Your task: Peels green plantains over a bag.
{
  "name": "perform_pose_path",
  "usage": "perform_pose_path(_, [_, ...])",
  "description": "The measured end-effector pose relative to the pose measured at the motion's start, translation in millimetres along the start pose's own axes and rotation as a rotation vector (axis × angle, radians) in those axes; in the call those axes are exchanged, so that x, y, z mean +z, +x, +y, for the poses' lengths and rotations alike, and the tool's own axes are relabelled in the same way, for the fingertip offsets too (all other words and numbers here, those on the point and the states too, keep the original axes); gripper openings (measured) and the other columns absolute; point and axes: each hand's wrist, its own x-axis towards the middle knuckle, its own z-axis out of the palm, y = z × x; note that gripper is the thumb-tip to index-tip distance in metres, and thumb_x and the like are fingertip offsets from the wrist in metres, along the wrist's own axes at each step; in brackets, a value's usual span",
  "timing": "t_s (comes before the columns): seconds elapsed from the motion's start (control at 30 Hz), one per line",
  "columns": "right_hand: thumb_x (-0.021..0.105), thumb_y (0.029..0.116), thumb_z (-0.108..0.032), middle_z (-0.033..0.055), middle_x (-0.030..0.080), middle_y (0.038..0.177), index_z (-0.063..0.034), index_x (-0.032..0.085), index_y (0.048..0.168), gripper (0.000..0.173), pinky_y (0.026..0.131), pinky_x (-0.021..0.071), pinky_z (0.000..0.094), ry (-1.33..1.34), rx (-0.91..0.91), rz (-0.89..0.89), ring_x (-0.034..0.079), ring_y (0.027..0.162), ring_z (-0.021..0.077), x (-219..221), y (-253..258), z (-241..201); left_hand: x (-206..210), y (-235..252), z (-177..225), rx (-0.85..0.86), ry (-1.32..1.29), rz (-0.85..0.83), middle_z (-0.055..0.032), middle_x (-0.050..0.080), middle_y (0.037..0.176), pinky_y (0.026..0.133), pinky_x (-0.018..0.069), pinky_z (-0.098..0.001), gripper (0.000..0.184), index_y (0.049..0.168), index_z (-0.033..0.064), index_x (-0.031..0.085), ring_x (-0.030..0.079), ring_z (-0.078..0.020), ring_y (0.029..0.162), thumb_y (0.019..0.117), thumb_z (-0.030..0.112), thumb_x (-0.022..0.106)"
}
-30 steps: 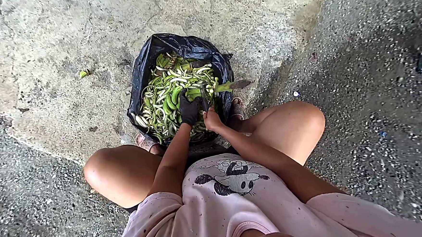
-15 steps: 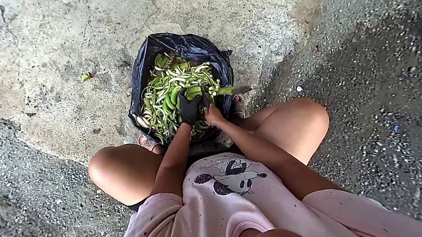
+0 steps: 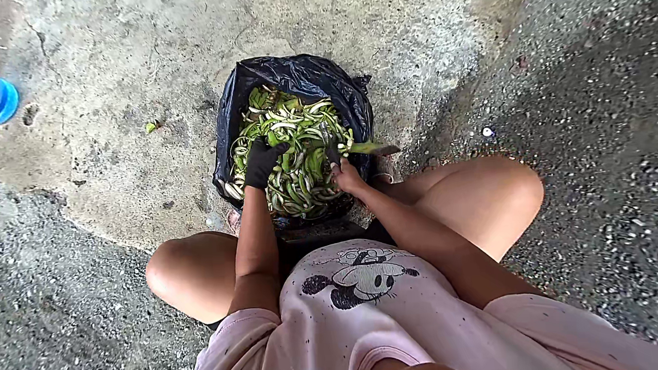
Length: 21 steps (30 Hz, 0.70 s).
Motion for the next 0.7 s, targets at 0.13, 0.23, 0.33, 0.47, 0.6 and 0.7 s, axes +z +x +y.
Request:
perform_pose_path(0.13, [0.032, 0.1139, -0.038, 0.0196, 0.063, 0.090, -0.0017, 0.040, 0.146, 0.049, 0.069, 0.0575, 0.0473, 0.049, -0.024, -0.011, 0.065, 0.068, 0.0294, -8.8, -2.9, -0.8, -29.3, 5.1, 21.5, 0.016, 0.340, 0.018, -0.0179, 0.071, 0.112, 0.091, 0.0533, -0.0615, 0.073, 0.132, 0.0082, 0.059, 0.069, -0.0352, 0.102, 0.0769, 0.048, 0.085])
perform_pose_path(0.23, [0.031, 0.1140, -0.038, 0.0194, 0.063, 0.090, -0.0034, 0.036, 0.149, 0.049, 0.069, 0.0571, 0.0477, 0.082, -0.019, -0.012, 0.065, 0.069, 0.0296, -12.2, -1.8, 1.9, -43.3, 6.2, 47.3, -0.005, 0.671, -0.033, -0.0194, 0.069, 0.112, 0.092, 0.0480, -0.0696, 0.071, 0.124, 0.0099, 0.065, 0.065, -0.0400, 0.107, 0.0731, 0.056, 0.085])
perform_pose_path(0.33, [0.031, 0.1141, -0.037, 0.0170, 0.061, 0.086, -0.0027, 0.038, 0.146, 0.047, 0.068, 0.0573, 0.0448, 0.131, 0.001, -0.008, 0.064, 0.066, 0.0269, -13.7, 0.5, -1.2, -34.2, 13.0, 72.1, -0.040, 1.009, -0.166, -0.0235, 0.069, 0.107, 0.088, 0.0488, -0.0709, 0.070, 0.110, 0.0040, 0.069, 0.066, -0.0428, 0.103, 0.0755, 0.064, 0.080])
perform_pose_path(0.47, [0.030, 0.1136, -0.042, 0.0158, 0.061, 0.085, -0.0055, 0.035, 0.149, 0.051, 0.065, 0.0559, 0.0420, 0.171, 0.022, -0.022, 0.062, 0.063, 0.0248, -12.4, -0.2, -2.1, 7.7, 28.6, 94.5, -0.142, 1.273, -0.240, -0.0245, 0.067, 0.119, 0.092, 0.0469, -0.0712, 0.070, 0.107, 0.0021, 0.072, 0.063, -0.0430, 0.117, 0.0778, 0.066, 0.076])
perform_pose_path(0.6, [0.030, 0.1134, -0.043, 0.0145, 0.060, 0.084, -0.0053, 0.036, 0.148, 0.051, 0.064, 0.0556, 0.0398, 0.175, 0.033, -0.026, 0.061, 0.062, 0.0232, -16.1, 0.2, -3.2, 28.8, 41.8, 90.6, -0.149, 1.299, -0.231, -0.0255, 0.066, 0.123, 0.093, 0.0464, -0.0713, 0.066, 0.110, 0.0009, 0.071, 0.061, -0.0439, 0.120, 0.0826, 0.061, 0.074])
perform_pose_path(0.7, [0.030, 0.1138, -0.040, 0.0143, 0.060, 0.084, -0.0033, 0.038, 0.146, 0.049, 0.065, 0.0562, 0.0397, 0.189, 0.029, -0.039, 0.062, 0.063, 0.0229, -20.5, -0.3, -5.4, 21.3, 42.6, 85.6, -0.118, 1.253, -0.145, -0.0251, 0.066, 0.122, 0.091, 0.0474, -0.0715, 0.069, 0.112, 0.0022, 0.070, 0.062, -0.0440, 0.119, 0.0815, 0.064, 0.071])
